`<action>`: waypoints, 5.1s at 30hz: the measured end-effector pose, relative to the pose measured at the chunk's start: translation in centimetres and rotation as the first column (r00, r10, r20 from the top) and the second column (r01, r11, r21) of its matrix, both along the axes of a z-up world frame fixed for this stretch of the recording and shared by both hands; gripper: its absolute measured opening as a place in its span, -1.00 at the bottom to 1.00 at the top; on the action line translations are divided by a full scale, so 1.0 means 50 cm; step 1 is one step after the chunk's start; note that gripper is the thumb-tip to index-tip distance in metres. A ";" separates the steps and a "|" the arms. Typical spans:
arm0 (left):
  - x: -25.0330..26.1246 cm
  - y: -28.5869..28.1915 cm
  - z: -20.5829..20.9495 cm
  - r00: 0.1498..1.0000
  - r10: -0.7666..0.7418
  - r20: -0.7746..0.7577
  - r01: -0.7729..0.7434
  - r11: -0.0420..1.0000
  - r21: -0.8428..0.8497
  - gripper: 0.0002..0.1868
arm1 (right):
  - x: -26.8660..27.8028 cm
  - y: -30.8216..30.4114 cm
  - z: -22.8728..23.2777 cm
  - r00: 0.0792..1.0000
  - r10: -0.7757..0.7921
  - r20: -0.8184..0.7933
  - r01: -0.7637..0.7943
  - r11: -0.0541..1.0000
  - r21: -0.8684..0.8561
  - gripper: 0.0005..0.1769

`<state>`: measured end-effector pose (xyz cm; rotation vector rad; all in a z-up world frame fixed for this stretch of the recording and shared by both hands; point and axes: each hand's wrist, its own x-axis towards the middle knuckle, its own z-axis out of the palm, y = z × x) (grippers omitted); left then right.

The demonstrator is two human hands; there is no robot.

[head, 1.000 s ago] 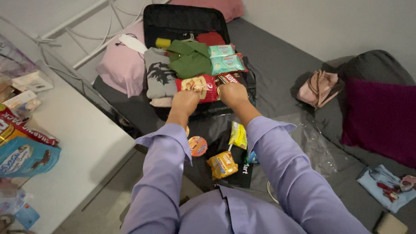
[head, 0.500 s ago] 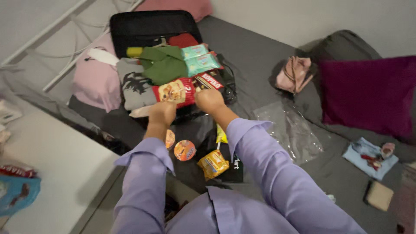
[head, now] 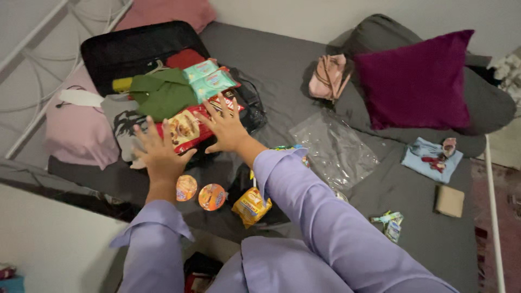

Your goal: The person packs various snacks and items into a suitcase by taking them from a desk and a drawer and arranging them inside.

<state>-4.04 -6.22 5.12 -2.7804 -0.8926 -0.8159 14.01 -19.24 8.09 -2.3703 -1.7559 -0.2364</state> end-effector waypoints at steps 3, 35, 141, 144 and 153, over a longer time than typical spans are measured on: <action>-0.012 0.005 -0.021 1.000 0.022 -0.013 -0.022 1.000 -0.010 0.23 | 0.005 -0.006 -0.011 1.000 -0.014 0.006 0.014 0.999 -0.039 0.38; -0.061 0.063 -0.123 0.991 0.116 -0.070 -0.110 0.991 0.078 -0.12 | 0.019 0.064 -0.132 0.997 -0.012 0.078 0.023 0.991 -0.134 0.06; 0.251 1.230 -0.516 0.867 0.356 0.349 -0.020 0.724 -0.690 -0.35 | 0.773 0.718 -0.509 0.834 -0.525 -0.171 0.524 0.850 -0.055 -0.38; 0.306 1.327 -0.522 0.829 0.433 0.354 0.123 0.476 -0.871 -0.22 | 0.807 0.764 -0.531 0.777 -0.533 -0.335 0.538 0.839 -0.088 -0.30; 0.429 1.385 -0.394 0.723 0.625 0.294 0.220 0.195 -0.956 -0.19 | 0.738 0.798 -0.528 0.877 -0.430 -0.215 0.454 0.888 0.076 -0.48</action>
